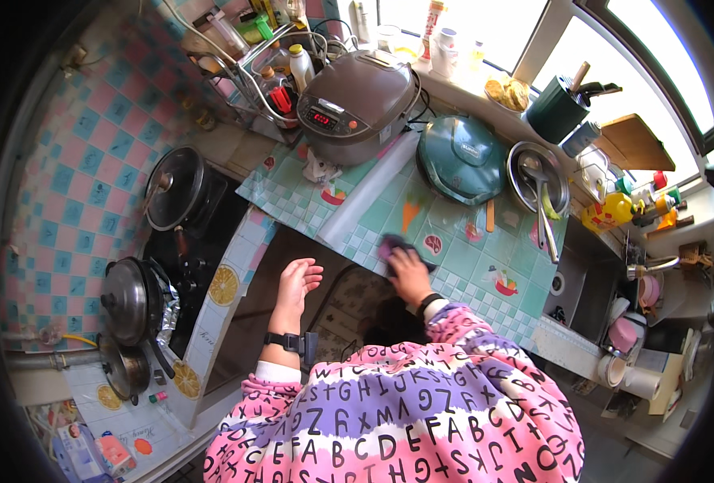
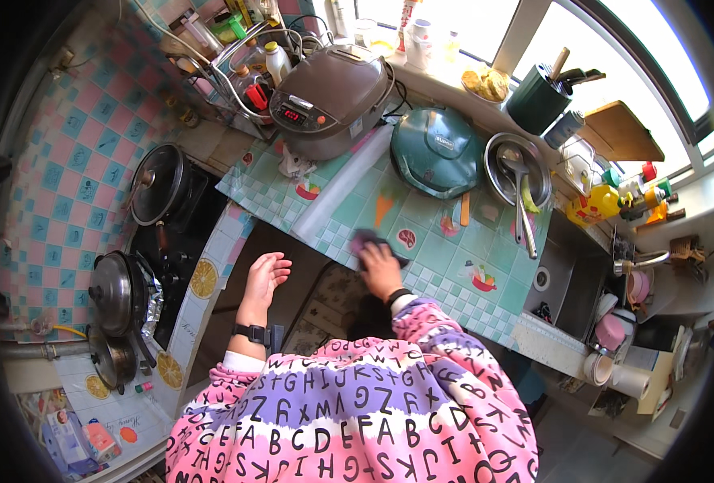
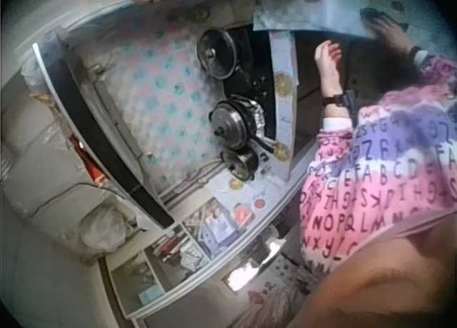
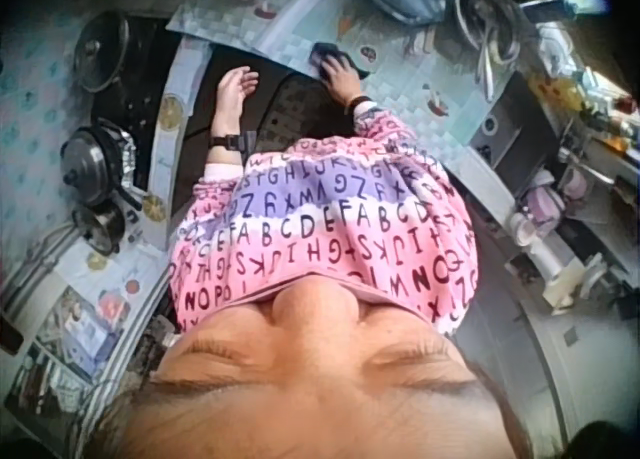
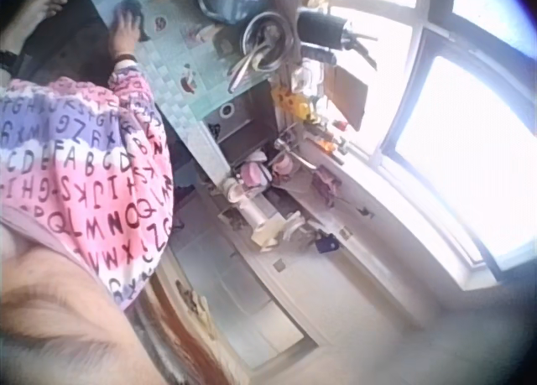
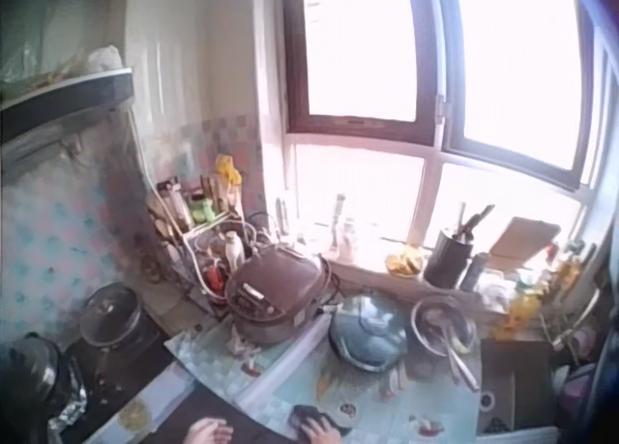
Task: The person washes a wooden cutting board under running water, then wipes the sink and countertop with a cloth. They handle a small white container and a dark cloth, moving items aside to reach the work area and wiping different parts of the counter.
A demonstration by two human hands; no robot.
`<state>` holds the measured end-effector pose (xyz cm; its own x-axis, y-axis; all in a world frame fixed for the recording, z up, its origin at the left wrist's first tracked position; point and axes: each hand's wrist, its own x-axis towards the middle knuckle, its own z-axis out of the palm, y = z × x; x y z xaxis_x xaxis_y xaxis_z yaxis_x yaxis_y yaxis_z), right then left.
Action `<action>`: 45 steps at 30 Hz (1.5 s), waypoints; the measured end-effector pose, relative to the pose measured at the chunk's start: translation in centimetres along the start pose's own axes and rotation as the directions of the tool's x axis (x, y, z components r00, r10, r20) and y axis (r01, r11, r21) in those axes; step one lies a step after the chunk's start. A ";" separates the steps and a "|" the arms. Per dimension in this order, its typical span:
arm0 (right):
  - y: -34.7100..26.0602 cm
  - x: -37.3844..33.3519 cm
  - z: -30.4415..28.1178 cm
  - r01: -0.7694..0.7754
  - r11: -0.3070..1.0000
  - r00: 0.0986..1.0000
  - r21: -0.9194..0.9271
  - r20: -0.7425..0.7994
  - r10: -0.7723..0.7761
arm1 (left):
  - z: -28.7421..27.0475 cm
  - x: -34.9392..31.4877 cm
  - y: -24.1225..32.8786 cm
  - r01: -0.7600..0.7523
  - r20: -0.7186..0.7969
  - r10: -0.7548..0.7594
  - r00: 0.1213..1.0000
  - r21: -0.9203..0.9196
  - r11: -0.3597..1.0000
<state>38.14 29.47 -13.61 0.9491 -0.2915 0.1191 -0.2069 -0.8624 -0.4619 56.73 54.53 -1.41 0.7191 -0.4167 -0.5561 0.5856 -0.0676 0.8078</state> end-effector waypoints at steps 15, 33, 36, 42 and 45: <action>9.1 7.5 -2.2 -0.335 0.927 0.878 0.170 -0.301 0.372 | 9.8 15.5 1.8 -0.296 0.316 0.189 0.930 0.946 -0.128; 2.9 10.3 0.5 -0.514 0.858 0.827 -0.011 -0.270 0.492 | -0.6 20.8 7.0 -0.596 0.639 0.160 0.752 0.764 -0.249; 1.3 14.2 1.8 -0.434 0.898 0.887 -0.069 -0.206 0.413 | -0.6 20.8 6.7 -0.618 0.655 0.179 0.734 0.753 -0.224; 4.7 21.6 0.9 -0.532 0.839 0.845 -0.109 -0.128 0.519 | 1.4 22.9 3.8 -0.686 0.746 0.094 0.659 0.647 -0.331; 5.7 24.5 1.7 -0.607 0.793 0.779 -0.049 -0.234 0.582 | 0.5 23.6 4.3 -0.677 0.712 0.036 0.701 0.681 -0.281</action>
<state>60.66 18.10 -14.82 0.5636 -0.8255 0.0297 -0.7517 -0.5274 -0.3959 76.06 43.99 -10.99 0.2588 -0.9402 -0.2216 -0.9057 -0.3159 0.2826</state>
